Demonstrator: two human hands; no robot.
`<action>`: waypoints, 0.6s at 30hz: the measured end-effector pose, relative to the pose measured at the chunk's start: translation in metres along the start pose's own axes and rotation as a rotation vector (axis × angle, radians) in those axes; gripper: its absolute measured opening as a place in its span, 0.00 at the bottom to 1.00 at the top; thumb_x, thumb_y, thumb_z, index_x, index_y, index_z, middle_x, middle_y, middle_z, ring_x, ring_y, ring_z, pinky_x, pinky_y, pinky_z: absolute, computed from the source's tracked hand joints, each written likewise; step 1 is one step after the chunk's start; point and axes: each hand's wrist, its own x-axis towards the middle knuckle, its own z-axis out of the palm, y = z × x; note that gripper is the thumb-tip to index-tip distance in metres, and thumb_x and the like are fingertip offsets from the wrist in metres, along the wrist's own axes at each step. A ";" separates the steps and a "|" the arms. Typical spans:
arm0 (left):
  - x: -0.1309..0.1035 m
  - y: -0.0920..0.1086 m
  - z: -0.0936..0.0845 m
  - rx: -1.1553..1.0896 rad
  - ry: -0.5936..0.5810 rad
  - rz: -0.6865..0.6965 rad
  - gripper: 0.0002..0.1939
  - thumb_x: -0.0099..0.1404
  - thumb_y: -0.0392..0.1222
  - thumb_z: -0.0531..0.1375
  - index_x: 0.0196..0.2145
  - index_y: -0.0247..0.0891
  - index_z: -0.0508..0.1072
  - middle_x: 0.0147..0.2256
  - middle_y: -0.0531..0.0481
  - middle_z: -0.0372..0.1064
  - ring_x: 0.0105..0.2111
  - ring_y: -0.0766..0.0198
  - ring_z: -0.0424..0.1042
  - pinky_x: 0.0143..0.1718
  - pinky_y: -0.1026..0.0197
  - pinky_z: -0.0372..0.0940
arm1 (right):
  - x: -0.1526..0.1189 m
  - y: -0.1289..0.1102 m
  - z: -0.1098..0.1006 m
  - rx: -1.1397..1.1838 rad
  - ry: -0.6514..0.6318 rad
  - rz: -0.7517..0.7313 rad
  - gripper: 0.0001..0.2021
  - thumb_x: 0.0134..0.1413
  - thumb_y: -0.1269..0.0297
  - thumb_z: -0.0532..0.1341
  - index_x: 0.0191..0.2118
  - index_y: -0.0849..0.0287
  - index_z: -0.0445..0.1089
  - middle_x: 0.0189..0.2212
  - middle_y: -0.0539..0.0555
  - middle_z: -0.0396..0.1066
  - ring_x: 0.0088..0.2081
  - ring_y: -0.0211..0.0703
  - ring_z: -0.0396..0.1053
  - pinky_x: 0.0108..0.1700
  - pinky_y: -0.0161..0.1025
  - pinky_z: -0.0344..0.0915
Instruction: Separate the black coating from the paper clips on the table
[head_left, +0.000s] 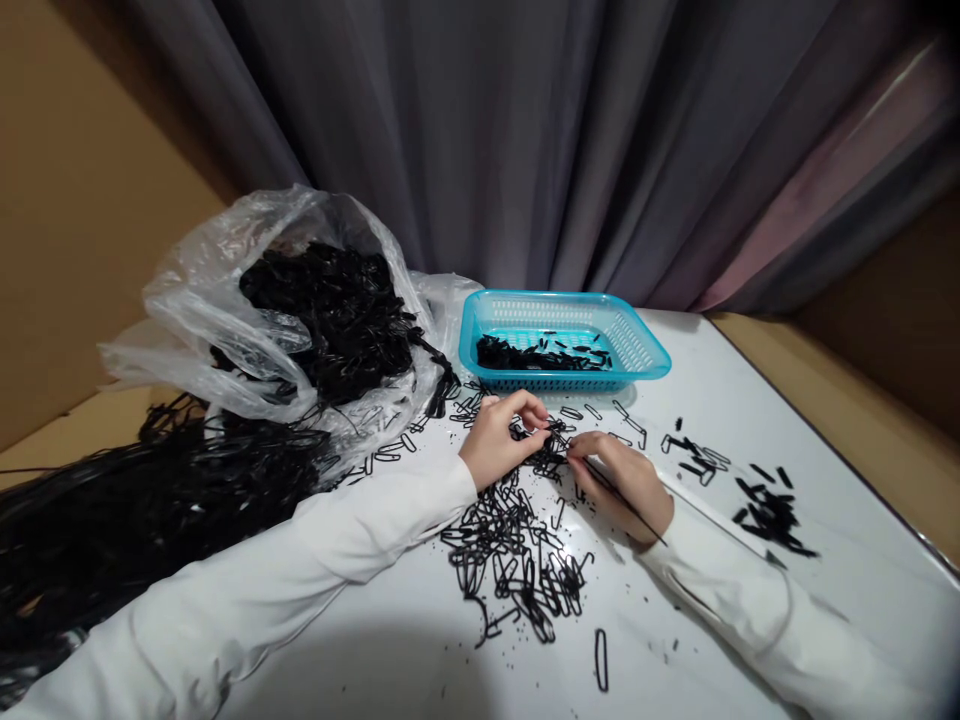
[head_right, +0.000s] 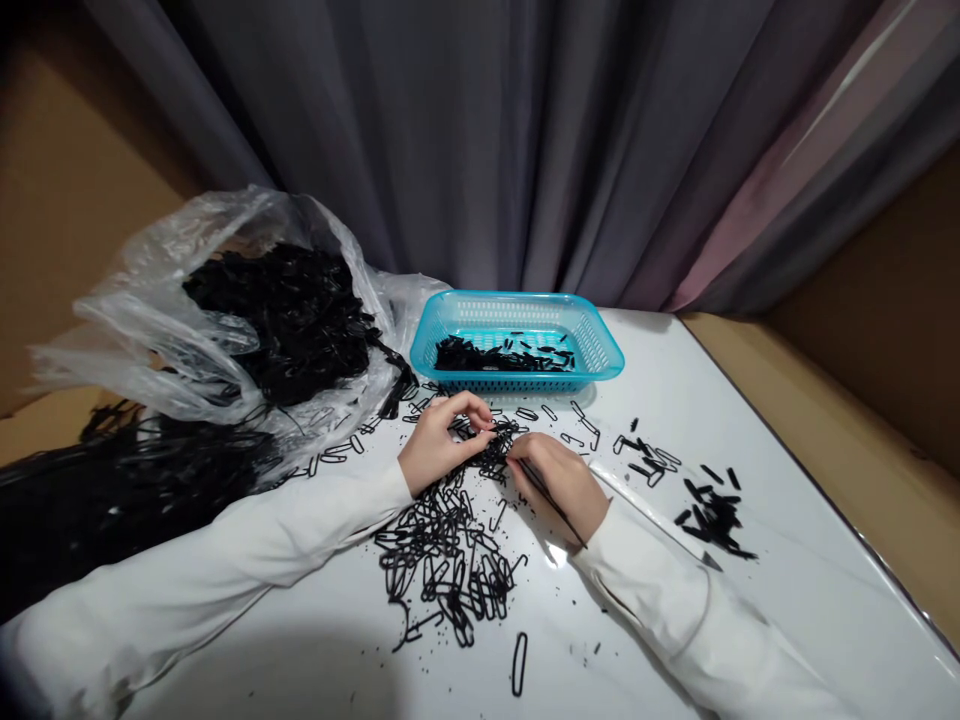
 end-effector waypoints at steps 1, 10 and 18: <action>0.000 0.000 0.000 -0.001 0.001 -0.001 0.08 0.56 0.31 0.64 0.32 0.38 0.69 0.30 0.56 0.74 0.31 0.65 0.74 0.49 0.51 0.58 | -0.001 0.000 0.000 0.017 0.002 0.019 0.05 0.59 0.72 0.55 0.39 0.55 0.63 0.34 0.52 0.71 0.37 0.39 0.70 0.39 0.37 0.67; 0.001 -0.002 0.000 -0.046 0.002 -0.001 0.06 0.57 0.33 0.63 0.32 0.38 0.69 0.30 0.55 0.74 0.31 0.66 0.73 0.47 0.54 0.62 | -0.003 0.011 0.002 0.239 0.062 0.276 0.06 0.59 0.64 0.58 0.41 0.55 0.64 0.34 0.52 0.73 0.37 0.41 0.73 0.38 0.38 0.69; 0.003 -0.002 0.000 -0.086 -0.024 -0.003 0.07 0.56 0.32 0.63 0.31 0.37 0.68 0.30 0.54 0.74 0.31 0.66 0.74 0.42 0.58 0.66 | 0.003 0.015 0.004 0.546 0.060 0.385 0.10 0.60 0.58 0.57 0.43 0.55 0.59 0.30 0.52 0.74 0.30 0.39 0.74 0.33 0.38 0.72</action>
